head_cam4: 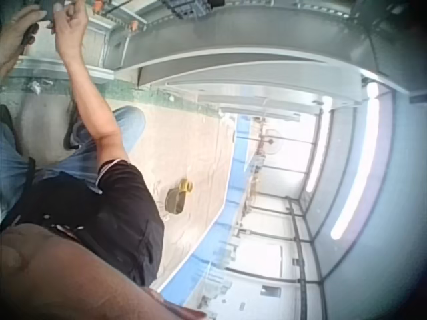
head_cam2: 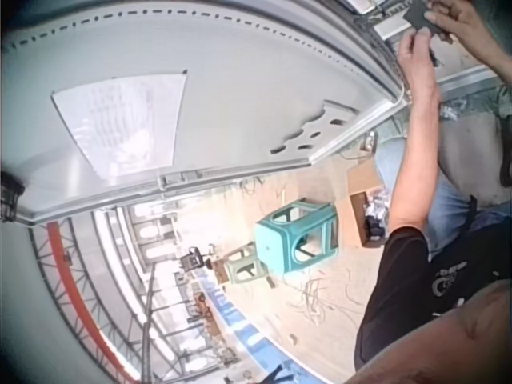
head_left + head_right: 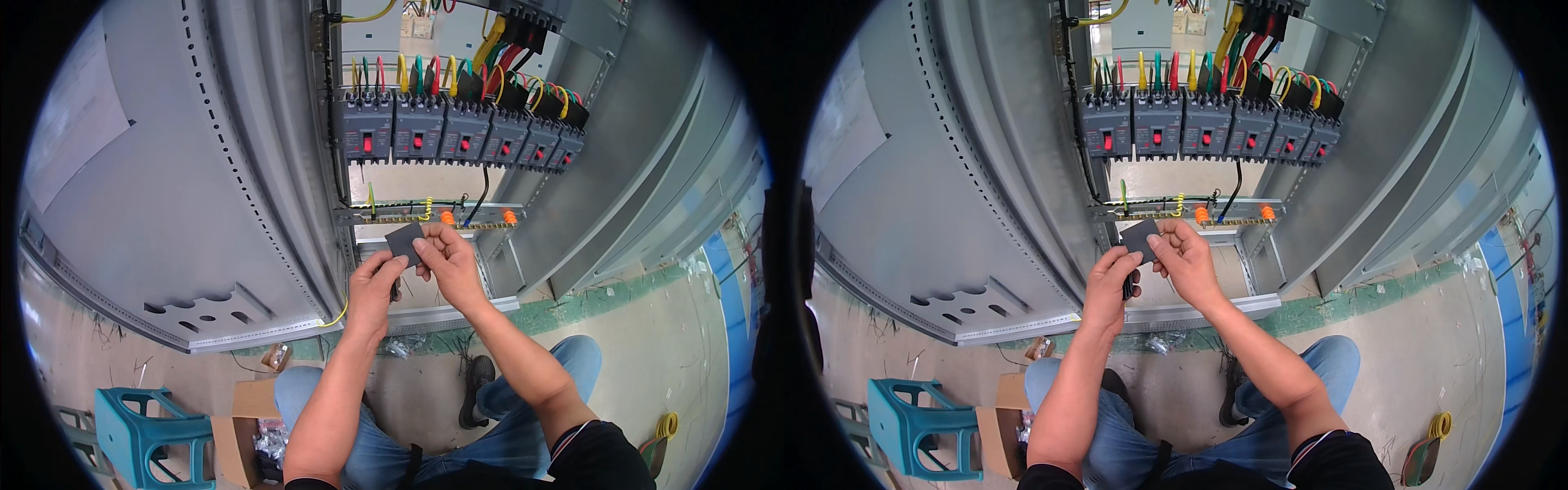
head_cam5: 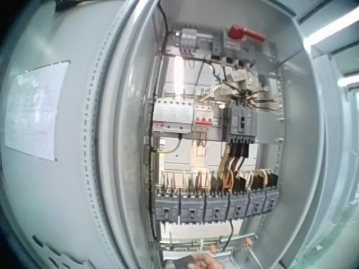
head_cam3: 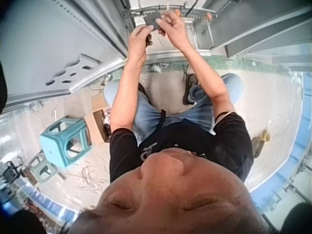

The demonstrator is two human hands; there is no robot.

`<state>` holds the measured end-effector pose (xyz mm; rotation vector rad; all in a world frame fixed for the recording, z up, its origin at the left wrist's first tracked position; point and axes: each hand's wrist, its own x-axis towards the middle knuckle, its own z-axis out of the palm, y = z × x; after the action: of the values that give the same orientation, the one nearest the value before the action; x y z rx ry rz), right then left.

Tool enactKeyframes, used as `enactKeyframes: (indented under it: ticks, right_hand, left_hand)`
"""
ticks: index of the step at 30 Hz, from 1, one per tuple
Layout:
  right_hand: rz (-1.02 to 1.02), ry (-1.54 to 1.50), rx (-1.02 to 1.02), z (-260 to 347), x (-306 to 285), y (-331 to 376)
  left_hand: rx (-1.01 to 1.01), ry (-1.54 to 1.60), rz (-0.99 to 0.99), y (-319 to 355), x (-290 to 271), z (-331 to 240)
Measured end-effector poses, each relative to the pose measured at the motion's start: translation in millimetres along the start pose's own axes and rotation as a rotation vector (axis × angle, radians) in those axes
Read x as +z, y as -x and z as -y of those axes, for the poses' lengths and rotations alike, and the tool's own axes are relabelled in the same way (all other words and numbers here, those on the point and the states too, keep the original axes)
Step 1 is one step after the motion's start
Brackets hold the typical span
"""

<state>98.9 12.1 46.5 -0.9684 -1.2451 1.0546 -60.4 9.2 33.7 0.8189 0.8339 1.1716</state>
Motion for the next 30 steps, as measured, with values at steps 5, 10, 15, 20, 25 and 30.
enactKeyframes:
  ticks: [5,10,15,20,25,30]
  right_hand:
    - [0.099,0.037,-0.054,14.1,-3.2,2.0]
    - [0.654,0.374,0.158,43.5,-45.5,-25.0]
    - [0.993,0.532,0.531,50.9,-39.2,-41.9]
    - [0.573,0.537,0.305,10.9,-8.0,-55.7]
    - [-0.048,0.744,-0.27,-34.8,36.1,-101.4]
    - [-0.203,0.819,-0.376,-58.5,53.0,-139.9]
  left_hand:
    - [0.009,-0.029,-0.016,0.9,-4.4,-3.9]
    - [0.448,-0.735,0.039,8.7,-9.4,-8.1]
    - [0.468,-0.931,0.116,18.0,-4.8,-19.6]
    - [0.636,-0.506,-0.18,-7.7,-19.1,-6.9]
    - [0.305,-0.187,-0.118,4.9,-7.4,-15.9]
    - [0.296,-0.176,-0.105,7.6,-11.1,-20.8]
